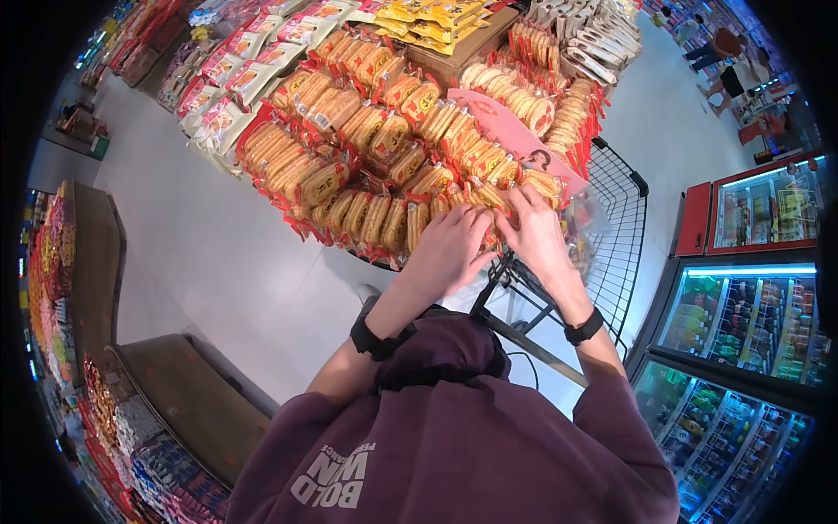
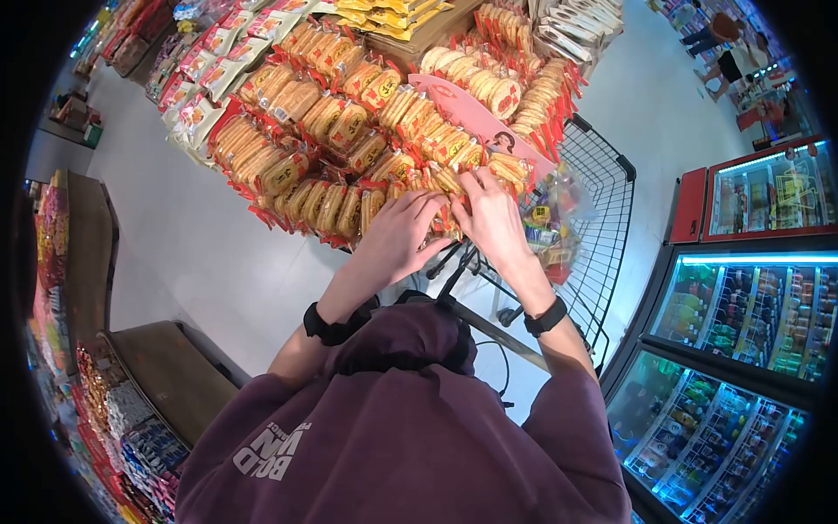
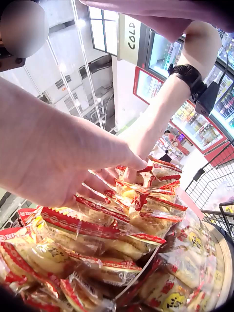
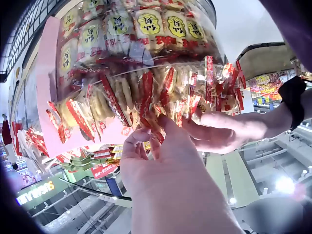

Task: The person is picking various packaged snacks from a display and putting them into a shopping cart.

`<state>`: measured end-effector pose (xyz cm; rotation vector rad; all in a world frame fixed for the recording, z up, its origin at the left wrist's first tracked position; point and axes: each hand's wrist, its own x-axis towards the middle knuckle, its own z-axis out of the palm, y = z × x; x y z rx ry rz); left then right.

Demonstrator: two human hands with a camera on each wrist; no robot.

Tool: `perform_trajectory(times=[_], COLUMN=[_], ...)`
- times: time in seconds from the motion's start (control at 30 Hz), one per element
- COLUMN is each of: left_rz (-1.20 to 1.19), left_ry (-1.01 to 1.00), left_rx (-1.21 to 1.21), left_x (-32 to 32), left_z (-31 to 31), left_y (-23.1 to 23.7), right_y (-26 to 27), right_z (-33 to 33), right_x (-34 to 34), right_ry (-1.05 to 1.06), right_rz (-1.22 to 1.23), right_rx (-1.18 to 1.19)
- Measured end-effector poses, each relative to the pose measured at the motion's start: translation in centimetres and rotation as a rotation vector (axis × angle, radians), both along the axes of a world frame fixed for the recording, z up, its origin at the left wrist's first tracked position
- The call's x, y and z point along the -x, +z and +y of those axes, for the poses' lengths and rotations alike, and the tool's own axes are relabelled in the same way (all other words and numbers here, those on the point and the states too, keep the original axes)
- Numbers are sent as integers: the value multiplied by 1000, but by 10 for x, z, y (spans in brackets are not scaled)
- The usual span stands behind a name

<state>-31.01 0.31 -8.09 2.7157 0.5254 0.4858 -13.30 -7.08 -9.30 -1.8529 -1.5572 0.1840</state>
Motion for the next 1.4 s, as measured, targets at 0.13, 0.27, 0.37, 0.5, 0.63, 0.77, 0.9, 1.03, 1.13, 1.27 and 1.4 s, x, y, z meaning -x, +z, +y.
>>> perform_trajectory(times=[0.13, 0.27, 0.37, 0.5, 0.63, 0.77, 0.9, 1.03, 1.13, 1.27, 1.4], left_rz=[28, -20, -4, -24, -2, -5, -34, -7, 5, 22, 28], left_ry=[3, 3, -11, -29, -19, -29, -38, -9, 9, 19, 16], left_rx=[31, -1, 5, -126, -165, -195, -192, -166, -165, -157, -136], left_x=[0, -8, -15, -19, -21, -20, -18, -18, -18, -19, -20], left_z=[-1, -3, -4, -3, -2, -2, -1, -5, -4, -6, -6], left_y=[2, 3, 2, -13, -10, -10, -12, -9, -10, -10, -10], right_y=[1, 2, 2, 8, 34, 54, 39, 35, 43, 73, 64], right_z=[-1, 4, 5, 5, 29, 82, 137, 148, 141, 98, 51], right_x=[-2, -2, -12, -19, -31, -41, -49, -46, -46, -46, -53], right_ry=[-45, 1, 36, 72, 145, 363, 557, 571, 560, 360, 173], right_rz=[40, 158, 263, 289, 104, -261, -510, -687, -605, -336, -320], right_rx=[31, 47, 130, 181, 182, -92, -216, -156, -167, -69, 112])
